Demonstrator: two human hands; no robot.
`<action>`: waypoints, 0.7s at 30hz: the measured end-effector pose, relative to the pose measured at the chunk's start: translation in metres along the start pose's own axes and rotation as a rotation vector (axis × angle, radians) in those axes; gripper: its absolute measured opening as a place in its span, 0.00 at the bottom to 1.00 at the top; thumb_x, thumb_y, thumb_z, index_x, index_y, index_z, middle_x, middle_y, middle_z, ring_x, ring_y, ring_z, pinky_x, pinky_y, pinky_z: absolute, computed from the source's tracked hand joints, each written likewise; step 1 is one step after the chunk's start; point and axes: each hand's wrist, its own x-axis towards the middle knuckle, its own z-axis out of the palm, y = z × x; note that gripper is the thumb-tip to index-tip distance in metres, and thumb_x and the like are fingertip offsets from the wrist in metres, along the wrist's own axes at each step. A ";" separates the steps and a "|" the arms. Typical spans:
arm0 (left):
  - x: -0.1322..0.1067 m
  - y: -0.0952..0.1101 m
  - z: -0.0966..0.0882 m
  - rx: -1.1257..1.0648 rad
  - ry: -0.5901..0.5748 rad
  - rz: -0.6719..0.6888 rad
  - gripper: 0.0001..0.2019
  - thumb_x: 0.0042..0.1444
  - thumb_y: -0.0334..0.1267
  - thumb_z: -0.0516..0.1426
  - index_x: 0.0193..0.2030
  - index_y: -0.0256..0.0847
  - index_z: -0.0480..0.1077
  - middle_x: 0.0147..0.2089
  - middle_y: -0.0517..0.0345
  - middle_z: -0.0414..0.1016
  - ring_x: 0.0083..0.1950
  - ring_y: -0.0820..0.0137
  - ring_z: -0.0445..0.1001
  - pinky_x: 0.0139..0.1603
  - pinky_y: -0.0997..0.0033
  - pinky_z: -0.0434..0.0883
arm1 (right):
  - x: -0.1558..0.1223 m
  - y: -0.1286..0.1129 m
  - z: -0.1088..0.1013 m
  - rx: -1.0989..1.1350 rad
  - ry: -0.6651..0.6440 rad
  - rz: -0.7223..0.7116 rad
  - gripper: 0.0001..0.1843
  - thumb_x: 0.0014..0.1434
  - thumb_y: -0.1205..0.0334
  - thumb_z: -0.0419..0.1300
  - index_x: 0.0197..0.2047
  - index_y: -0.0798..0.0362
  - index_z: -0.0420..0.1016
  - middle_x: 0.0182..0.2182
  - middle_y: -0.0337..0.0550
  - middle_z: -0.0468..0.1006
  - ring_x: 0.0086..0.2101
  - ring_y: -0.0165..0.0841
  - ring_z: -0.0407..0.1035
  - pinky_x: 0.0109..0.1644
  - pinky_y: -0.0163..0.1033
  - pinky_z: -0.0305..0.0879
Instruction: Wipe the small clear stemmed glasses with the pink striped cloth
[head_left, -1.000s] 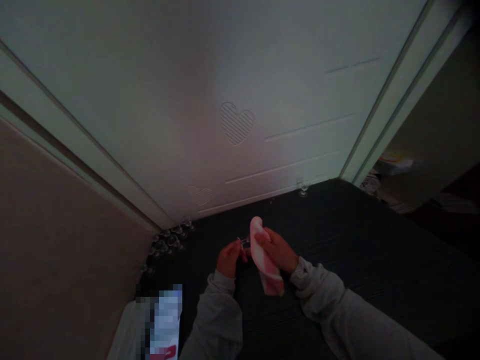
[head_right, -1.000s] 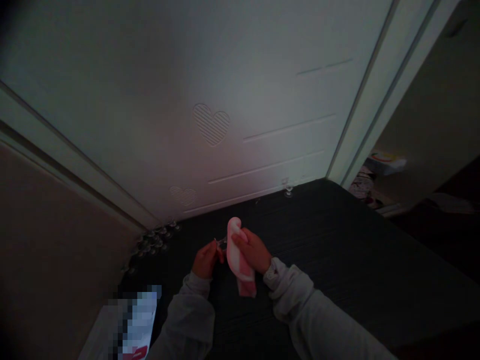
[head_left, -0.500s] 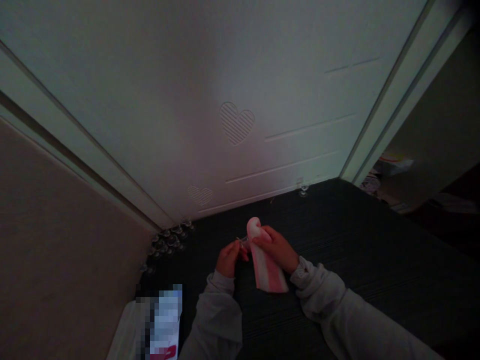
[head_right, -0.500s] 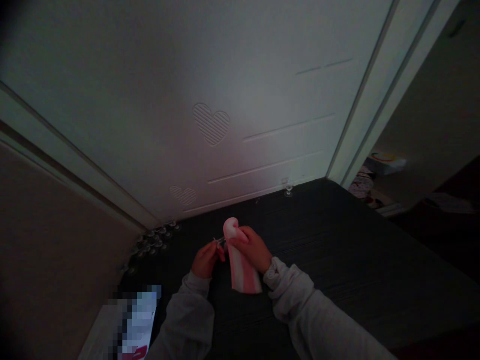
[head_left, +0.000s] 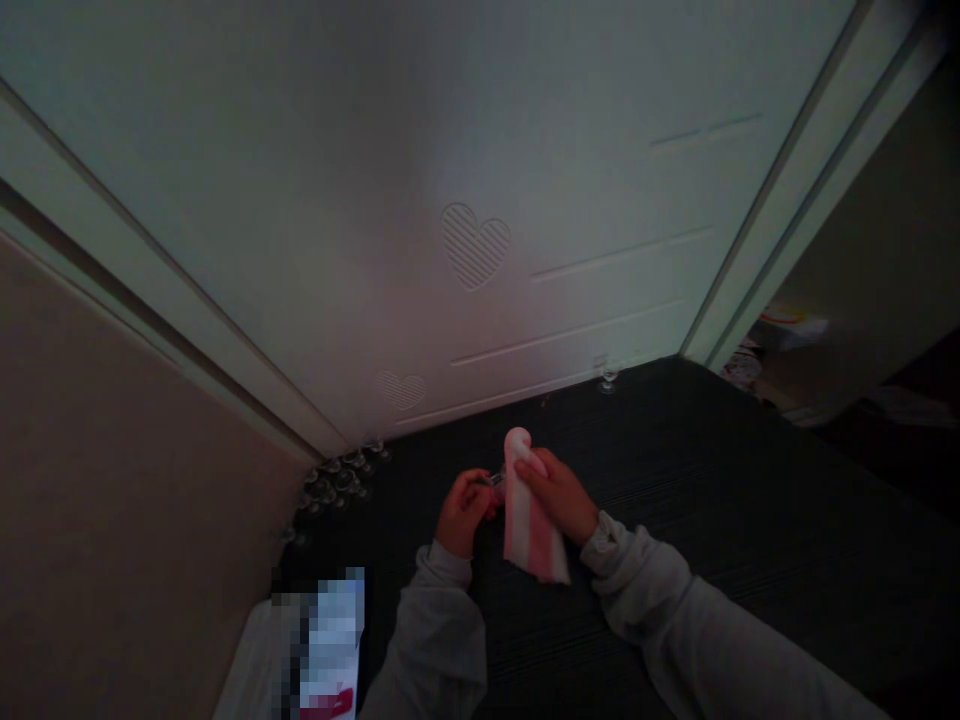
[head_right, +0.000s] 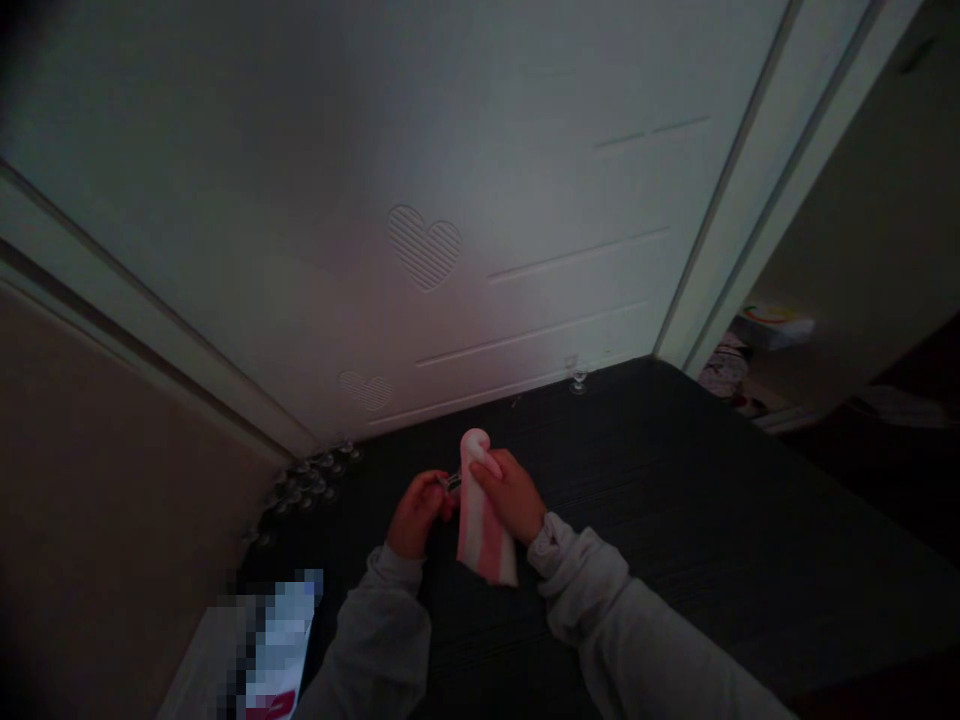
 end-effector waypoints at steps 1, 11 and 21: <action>0.000 0.001 0.001 0.003 0.003 -0.001 0.21 0.40 0.47 0.60 0.38 0.37 0.63 0.23 0.63 0.68 0.22 0.76 0.64 0.25 0.75 0.61 | 0.000 0.000 0.000 -0.007 0.004 0.002 0.11 0.54 0.55 0.51 0.32 0.55 0.67 0.30 0.40 0.67 0.34 0.34 0.63 0.40 0.39 0.58; 0.001 0.003 0.002 0.064 0.041 -0.022 0.15 0.42 0.45 0.59 0.32 0.36 0.64 0.21 0.63 0.68 0.21 0.76 0.64 0.24 0.75 0.62 | 0.002 0.002 0.000 -0.047 -0.021 0.006 0.12 0.52 0.55 0.53 0.34 0.56 0.69 0.30 0.41 0.69 0.34 0.34 0.64 0.39 0.39 0.60; 0.000 0.008 0.006 0.168 0.016 -0.024 0.13 0.41 0.46 0.58 0.21 0.37 0.65 0.18 0.63 0.66 0.21 0.75 0.63 0.25 0.74 0.62 | 0.001 0.004 0.002 -0.085 -0.025 -0.031 0.18 0.45 0.53 0.59 0.36 0.58 0.67 0.34 0.43 0.68 0.36 0.36 0.64 0.40 0.39 0.60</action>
